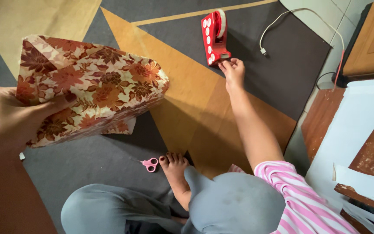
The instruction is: The person wraps a rectangular box with floral-patterned wrapping paper. They fold the paper around the box, smooth the edges, and secure the folds using a tape dispenser. The person adjusts the paper and box multiple times to ensure a neat wrap.
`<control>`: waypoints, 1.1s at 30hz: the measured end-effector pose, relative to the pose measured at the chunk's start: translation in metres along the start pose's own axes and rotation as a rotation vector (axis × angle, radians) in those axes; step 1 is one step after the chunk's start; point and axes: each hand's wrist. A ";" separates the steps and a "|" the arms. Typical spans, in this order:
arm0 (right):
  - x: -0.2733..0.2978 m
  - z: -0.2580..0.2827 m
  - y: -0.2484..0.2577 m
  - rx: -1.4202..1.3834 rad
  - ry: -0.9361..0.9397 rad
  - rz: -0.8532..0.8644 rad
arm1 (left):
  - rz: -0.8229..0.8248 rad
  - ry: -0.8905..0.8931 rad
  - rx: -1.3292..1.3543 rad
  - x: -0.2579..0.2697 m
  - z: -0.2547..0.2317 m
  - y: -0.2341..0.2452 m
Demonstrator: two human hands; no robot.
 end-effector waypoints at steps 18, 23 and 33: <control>0.071 0.057 -0.022 -0.124 -0.180 0.417 | 0.057 -0.071 0.156 0.005 -0.013 0.003; 0.138 0.181 -0.088 0.095 -0.001 0.543 | 0.052 -0.023 0.106 0.005 -0.014 0.003; 0.220 0.284 -0.154 0.652 0.467 0.806 | 0.081 -0.093 0.160 0.006 -0.015 0.004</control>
Point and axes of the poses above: each hand's wrist, its own x-axis away from the middle knuckle, its own y-axis out of the back of the hand, z = x × y, and after that the axes turned 5 degrees about x, right-handed
